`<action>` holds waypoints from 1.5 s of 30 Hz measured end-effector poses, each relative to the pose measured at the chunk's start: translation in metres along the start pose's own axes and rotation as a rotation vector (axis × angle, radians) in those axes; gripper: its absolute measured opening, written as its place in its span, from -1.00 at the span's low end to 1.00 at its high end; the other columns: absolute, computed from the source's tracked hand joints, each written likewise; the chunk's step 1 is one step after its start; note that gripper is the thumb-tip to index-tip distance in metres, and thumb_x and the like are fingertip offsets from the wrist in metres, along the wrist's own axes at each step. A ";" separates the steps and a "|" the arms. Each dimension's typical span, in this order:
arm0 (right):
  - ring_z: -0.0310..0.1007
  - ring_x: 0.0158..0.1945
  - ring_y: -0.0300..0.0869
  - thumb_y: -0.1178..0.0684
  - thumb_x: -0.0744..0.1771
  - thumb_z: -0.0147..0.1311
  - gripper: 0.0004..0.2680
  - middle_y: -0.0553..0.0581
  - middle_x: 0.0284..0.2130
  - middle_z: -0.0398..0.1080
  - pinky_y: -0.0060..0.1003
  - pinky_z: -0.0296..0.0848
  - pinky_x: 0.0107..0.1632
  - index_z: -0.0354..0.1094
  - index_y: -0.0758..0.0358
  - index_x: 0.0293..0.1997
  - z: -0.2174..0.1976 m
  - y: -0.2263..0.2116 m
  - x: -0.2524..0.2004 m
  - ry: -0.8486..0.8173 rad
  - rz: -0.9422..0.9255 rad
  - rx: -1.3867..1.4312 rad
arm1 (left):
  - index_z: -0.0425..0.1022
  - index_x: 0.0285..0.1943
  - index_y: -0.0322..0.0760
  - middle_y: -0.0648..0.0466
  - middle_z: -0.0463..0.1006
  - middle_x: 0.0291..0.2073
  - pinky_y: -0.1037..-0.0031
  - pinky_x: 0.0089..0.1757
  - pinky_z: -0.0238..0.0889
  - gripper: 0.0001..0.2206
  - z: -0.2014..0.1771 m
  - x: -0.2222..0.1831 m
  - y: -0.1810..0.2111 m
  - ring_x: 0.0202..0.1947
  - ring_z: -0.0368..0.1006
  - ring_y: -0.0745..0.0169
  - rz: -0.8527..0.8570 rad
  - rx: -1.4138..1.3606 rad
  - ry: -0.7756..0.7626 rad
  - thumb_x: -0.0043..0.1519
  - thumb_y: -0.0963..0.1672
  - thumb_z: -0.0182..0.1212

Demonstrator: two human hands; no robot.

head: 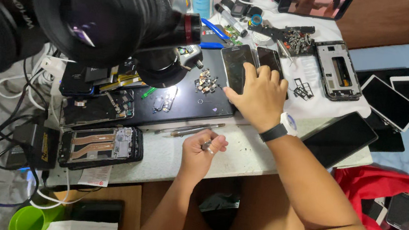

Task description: The person is repairing a smartphone by manipulating a small circuit board and using a screwdriver to work on the phone's casing. They handle various tools and components on a cluttered workbench.

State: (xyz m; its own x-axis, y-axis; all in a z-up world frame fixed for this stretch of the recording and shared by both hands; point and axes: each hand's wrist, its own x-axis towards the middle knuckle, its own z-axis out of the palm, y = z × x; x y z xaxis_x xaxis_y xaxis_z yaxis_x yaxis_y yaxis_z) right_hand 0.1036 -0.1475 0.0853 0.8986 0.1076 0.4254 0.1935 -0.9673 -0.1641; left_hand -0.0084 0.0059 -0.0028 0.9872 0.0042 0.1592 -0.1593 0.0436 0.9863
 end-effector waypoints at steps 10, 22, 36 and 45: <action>0.53 -0.26 0.04 -0.19 0.28 0.16 -0.58 0.29 -0.20 0.50 -0.09 0.41 -0.21 0.36 0.13 0.23 -0.013 0.044 0.004 -0.218 0.393 0.901 | 0.50 -0.44 -0.43 0.02 0.61 -0.41 0.53 -0.32 0.39 -0.75 -0.001 0.000 0.003 -0.41 0.55 0.33 -0.001 -0.024 0.000 0.29 -0.16 0.28; 0.26 0.37 0.18 0.30 0.28 0.21 -0.37 0.30 0.33 0.21 0.16 0.28 0.39 -0.11 0.07 0.48 -0.011 0.039 -0.129 -0.182 0.334 2.166 | 0.09 -0.57 -0.35 -0.07 0.63 -0.03 0.48 -0.14 0.50 -0.56 0.003 0.001 -0.003 -0.17 0.57 0.27 0.114 -0.041 -0.049 0.19 -0.23 0.39; 0.26 0.38 0.03 0.44 0.26 0.11 -0.43 0.34 0.47 0.06 -0.04 0.32 0.34 0.01 0.34 0.46 0.012 0.054 -0.135 -0.327 0.414 2.286 | 0.18 -0.57 -0.43 -0.16 0.54 0.18 0.36 0.05 0.53 -0.58 0.014 -0.001 0.019 0.05 0.59 0.02 0.334 0.229 -0.076 0.05 -0.28 0.51; 0.30 0.36 0.05 0.44 0.27 0.07 -0.47 0.34 0.44 0.10 -0.02 0.37 0.32 0.04 0.38 0.44 0.011 0.056 -0.137 -0.357 0.467 2.291 | 0.11 -0.52 -0.39 -0.24 0.53 0.15 0.37 0.09 0.54 -0.60 0.009 -0.001 0.006 0.11 0.57 0.04 0.254 0.036 -0.038 0.16 -0.34 0.36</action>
State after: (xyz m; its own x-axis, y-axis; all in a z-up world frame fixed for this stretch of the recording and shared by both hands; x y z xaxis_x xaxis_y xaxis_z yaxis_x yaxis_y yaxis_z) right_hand -0.0039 -0.2136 0.0080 0.9524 0.3044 0.0128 -0.2329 0.7545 -0.6135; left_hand -0.0102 -0.0028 0.0029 0.9147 -0.0273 0.4033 -0.4031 0.0105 0.9151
